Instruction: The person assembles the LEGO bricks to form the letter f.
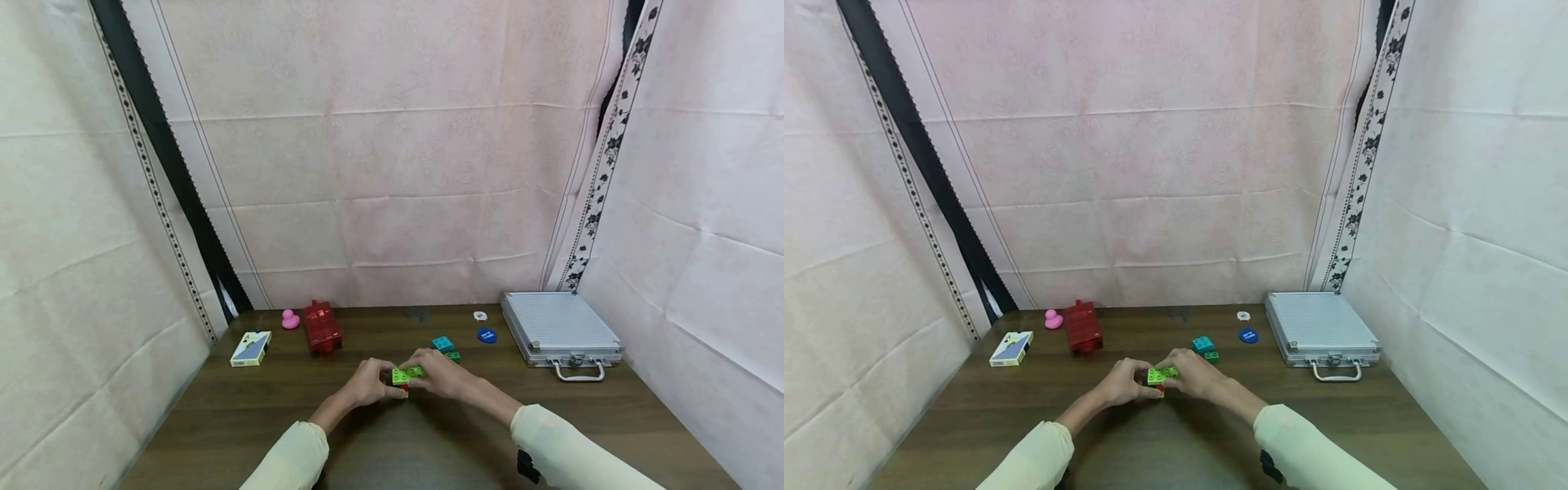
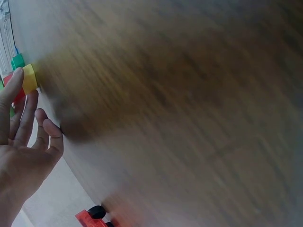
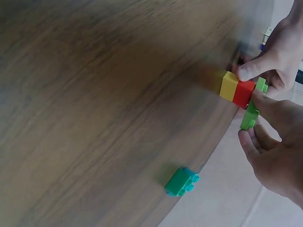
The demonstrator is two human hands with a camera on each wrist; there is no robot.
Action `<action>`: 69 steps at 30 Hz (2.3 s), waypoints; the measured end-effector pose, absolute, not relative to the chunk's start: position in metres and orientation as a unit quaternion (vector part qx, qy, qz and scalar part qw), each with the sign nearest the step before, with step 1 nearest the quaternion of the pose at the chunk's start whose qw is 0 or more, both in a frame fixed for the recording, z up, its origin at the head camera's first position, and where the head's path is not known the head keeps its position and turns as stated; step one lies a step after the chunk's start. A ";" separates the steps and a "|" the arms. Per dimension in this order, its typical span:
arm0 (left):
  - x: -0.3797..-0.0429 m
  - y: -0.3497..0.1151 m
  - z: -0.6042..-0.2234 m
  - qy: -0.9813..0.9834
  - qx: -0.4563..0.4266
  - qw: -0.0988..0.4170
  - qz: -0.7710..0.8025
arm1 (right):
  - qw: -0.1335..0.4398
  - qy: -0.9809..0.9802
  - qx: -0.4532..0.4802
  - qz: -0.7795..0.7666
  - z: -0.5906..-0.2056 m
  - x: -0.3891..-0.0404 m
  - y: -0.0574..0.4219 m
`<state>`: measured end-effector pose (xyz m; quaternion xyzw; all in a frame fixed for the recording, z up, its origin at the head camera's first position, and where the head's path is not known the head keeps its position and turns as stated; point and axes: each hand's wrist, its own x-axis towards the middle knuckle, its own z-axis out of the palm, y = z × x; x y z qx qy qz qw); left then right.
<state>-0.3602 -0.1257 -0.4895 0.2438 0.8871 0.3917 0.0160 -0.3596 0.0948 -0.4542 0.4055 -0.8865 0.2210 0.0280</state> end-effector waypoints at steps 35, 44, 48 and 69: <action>-0.358 -0.127 -0.489 0.890 0.235 0.028 0.390 | 0.051 -0.890 0.381 0.247 -0.452 -0.366 0.130; -0.359 -0.129 -0.490 0.894 0.231 0.031 0.383 | 0.066 -0.895 0.359 0.257 -0.457 -0.388 0.162; -0.358 -0.129 -0.489 0.895 0.230 0.033 0.382 | 0.076 -0.904 0.340 0.248 -0.460 -0.398 0.174; -0.360 -0.132 -0.482 0.880 0.257 0.025 0.398 | 0.032 -0.909 0.322 0.263 -0.482 -0.412 0.193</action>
